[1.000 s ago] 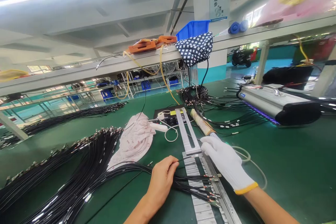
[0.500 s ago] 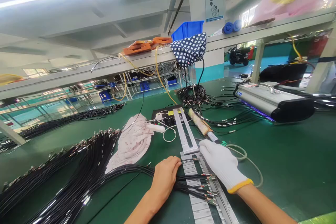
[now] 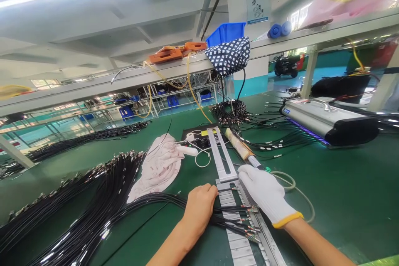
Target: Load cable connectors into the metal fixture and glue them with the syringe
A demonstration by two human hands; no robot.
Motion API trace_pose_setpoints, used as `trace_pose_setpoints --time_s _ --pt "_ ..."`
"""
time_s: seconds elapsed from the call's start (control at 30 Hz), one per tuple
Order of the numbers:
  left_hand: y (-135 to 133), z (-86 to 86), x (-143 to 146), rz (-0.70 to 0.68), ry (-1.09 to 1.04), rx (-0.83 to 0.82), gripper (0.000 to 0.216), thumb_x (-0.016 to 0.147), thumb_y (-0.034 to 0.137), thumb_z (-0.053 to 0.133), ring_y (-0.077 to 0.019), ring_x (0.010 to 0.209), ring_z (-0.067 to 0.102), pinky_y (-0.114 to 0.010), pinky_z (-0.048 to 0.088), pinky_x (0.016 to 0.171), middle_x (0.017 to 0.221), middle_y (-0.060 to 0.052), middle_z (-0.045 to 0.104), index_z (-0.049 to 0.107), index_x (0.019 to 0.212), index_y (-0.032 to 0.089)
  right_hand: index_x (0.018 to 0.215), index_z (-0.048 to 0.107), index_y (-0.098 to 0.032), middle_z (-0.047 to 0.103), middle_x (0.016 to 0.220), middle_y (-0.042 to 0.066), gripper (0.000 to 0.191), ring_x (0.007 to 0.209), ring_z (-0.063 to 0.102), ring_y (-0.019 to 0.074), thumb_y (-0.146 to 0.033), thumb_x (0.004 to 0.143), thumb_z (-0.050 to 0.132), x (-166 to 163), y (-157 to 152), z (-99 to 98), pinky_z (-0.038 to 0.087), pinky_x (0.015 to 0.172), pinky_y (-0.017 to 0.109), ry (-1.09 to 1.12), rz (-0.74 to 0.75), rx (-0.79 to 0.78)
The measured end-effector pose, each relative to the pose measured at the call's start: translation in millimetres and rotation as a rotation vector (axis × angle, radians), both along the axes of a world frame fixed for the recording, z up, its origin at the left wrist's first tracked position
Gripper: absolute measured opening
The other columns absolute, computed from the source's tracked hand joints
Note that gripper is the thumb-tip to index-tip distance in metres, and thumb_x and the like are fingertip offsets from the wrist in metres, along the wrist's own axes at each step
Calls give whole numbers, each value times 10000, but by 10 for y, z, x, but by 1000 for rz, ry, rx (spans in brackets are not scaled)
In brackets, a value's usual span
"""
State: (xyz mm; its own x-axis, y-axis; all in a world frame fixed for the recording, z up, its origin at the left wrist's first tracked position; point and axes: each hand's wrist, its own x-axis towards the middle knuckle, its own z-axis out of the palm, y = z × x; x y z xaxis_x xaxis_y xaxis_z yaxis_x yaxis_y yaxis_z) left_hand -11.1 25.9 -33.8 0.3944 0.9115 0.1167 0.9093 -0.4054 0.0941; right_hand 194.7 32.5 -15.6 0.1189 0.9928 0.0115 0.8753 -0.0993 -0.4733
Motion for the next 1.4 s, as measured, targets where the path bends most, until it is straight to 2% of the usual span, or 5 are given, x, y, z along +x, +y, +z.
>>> trace_pose_setpoints --time_s 0.4,0.67,0.9,1.2,1.4 --pt "26 -24 -39 3 -205 -59 196 987 160 514 -181 809 660 -250 431 715 877 8 714 656 864 216 1073 684 -326 733 1027 4 369 908 675 211 -341 1008 322 5 -23 36 388 651 285 -47 49 1" --pt "21 -68 -53 -14 -258 -61 204 991 185 502 -182 804 650 -252 430 724 869 1 706 651 855 214 1061 723 -266 694 1039 62 310 958 639 219 -185 979 434 -100 -144 146 394 733 300 -277 291 57" --pt "17 -40 -41 -19 -248 -60 213 984 167 480 -195 809 650 -268 446 730 877 -15 705 650 864 211 1131 723 -273 672 1137 112 408 1026 596 289 -56 916 454 -220 -240 233 376 825 399 -434 471 36" --pt "11 -59 -37 -48 -215 -21 200 988 132 478 -191 824 626 -279 475 760 881 -20 667 632 880 199 1100 715 -222 675 1113 137 364 1058 586 341 -57 914 449 -251 -223 222 358 860 447 -488 489 -8" --pt "-20 -50 1 -108 -161 60 235 984 84 449 -227 968 549 -369 472 887 1071 -70 620 633 1094 182 1229 687 -262 671 1183 126 457 1096 578 333 -50 930 414 -272 -242 243 354 890 448 -460 477 -29"
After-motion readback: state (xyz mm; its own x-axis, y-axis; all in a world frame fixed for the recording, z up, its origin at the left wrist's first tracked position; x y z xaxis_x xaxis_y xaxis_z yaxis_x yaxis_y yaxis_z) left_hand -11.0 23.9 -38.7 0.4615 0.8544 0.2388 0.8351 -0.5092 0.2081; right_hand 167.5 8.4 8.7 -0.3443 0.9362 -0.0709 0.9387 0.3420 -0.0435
